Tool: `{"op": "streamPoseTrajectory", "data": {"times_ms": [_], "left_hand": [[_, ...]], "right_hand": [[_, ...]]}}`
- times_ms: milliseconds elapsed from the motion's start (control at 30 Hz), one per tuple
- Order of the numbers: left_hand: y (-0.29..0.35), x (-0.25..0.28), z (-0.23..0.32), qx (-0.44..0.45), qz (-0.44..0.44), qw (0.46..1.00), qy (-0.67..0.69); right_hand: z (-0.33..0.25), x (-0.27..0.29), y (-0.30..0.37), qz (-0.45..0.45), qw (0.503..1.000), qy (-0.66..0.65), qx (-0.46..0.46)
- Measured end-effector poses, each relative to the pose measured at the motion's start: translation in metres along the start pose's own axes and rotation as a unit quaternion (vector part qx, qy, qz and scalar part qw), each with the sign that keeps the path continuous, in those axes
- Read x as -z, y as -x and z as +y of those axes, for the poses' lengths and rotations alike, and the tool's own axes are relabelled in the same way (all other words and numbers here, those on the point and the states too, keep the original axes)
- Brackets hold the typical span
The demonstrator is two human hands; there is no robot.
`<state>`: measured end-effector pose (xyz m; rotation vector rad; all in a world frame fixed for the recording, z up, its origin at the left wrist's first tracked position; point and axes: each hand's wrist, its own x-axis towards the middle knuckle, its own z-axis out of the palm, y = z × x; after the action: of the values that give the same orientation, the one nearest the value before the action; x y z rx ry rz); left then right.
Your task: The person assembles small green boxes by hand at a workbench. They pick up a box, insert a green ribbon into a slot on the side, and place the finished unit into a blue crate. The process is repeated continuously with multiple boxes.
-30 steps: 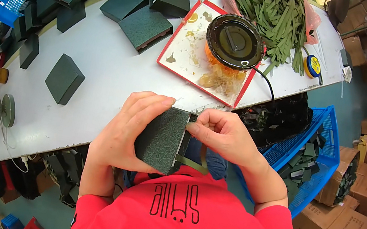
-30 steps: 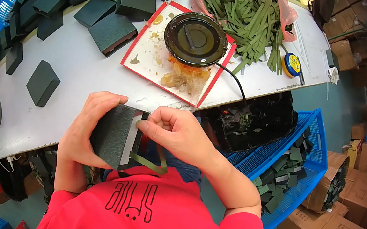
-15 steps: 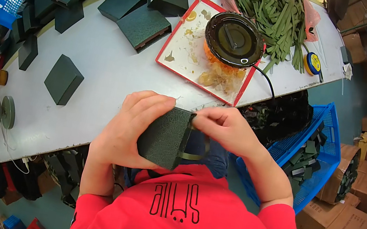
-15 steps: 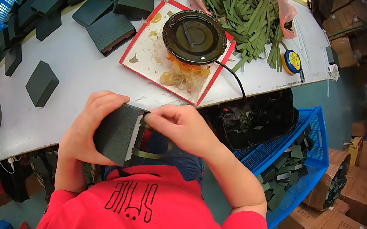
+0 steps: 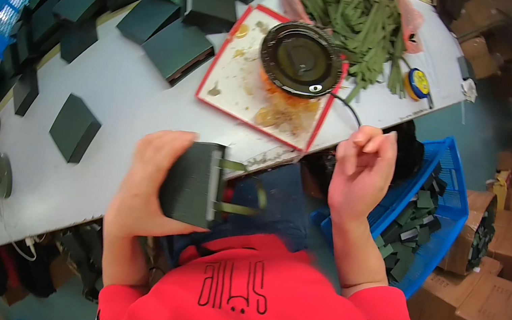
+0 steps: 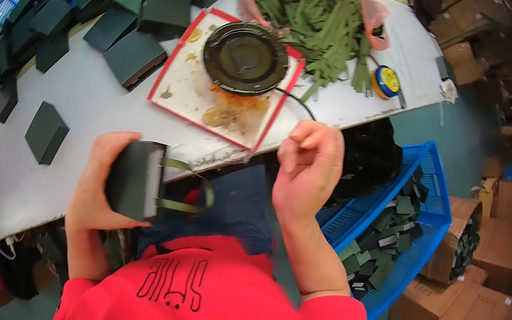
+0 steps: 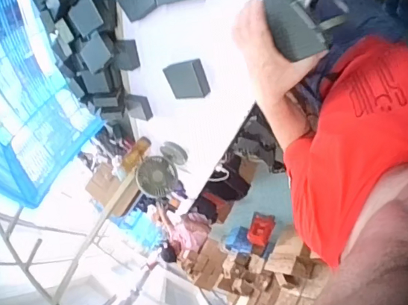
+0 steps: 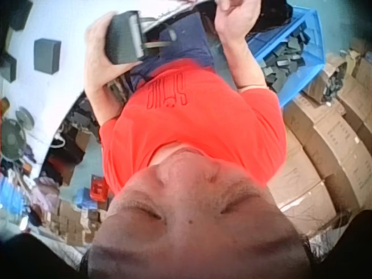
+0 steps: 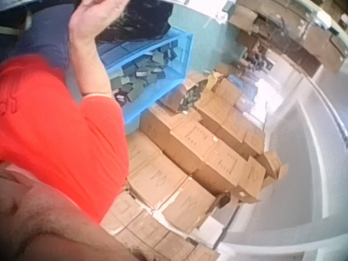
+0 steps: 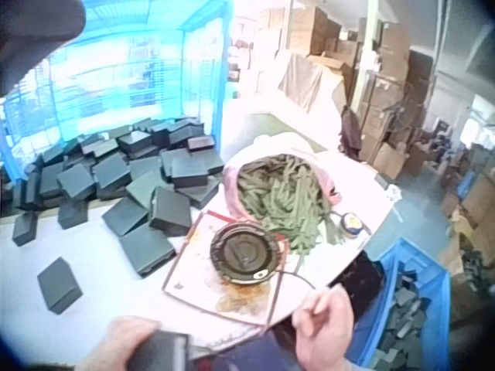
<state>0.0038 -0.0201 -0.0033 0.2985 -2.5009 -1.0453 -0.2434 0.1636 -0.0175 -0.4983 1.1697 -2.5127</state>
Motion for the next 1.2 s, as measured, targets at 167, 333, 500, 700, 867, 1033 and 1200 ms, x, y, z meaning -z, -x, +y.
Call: {"op": "streamPoseTrajectory", "data": {"times_ms": [167,333,500,700,867,1033,1200], "left_hand": [[0.011,0.01,-0.014,0.13,0.066,0.976,-0.164],[0.018,0.026,-0.017,0.255,0.019,0.923,-0.287],[0.033,0.038,-0.023,0.271,0.047,0.941,-0.196],[0.029,0.037,-0.023,0.225,0.055,0.954,-0.192],[0.03,0.038,-0.017,0.19,0.051,0.953,-0.23],[0.023,0.035,-0.017,0.217,0.03,0.953,-0.208],[0.032,0.031,-0.046,0.292,0.187,0.928,-0.136]], "right_hand": [[-0.018,0.047,-0.067,0.075,0.951,0.29,0.072],[-0.008,0.091,-0.109,-0.031,0.811,0.571,0.123],[-0.007,0.081,-0.118,-0.27,0.636,0.693,0.204],[-0.011,0.079,-0.112,-0.321,0.611,0.704,0.166],[-0.005,0.079,-0.112,-0.311,0.618,0.705,0.156],[-0.007,0.088,-0.117,-0.319,0.605,0.702,0.198],[0.003,0.087,-0.117,-0.177,0.79,0.58,0.088]]}}
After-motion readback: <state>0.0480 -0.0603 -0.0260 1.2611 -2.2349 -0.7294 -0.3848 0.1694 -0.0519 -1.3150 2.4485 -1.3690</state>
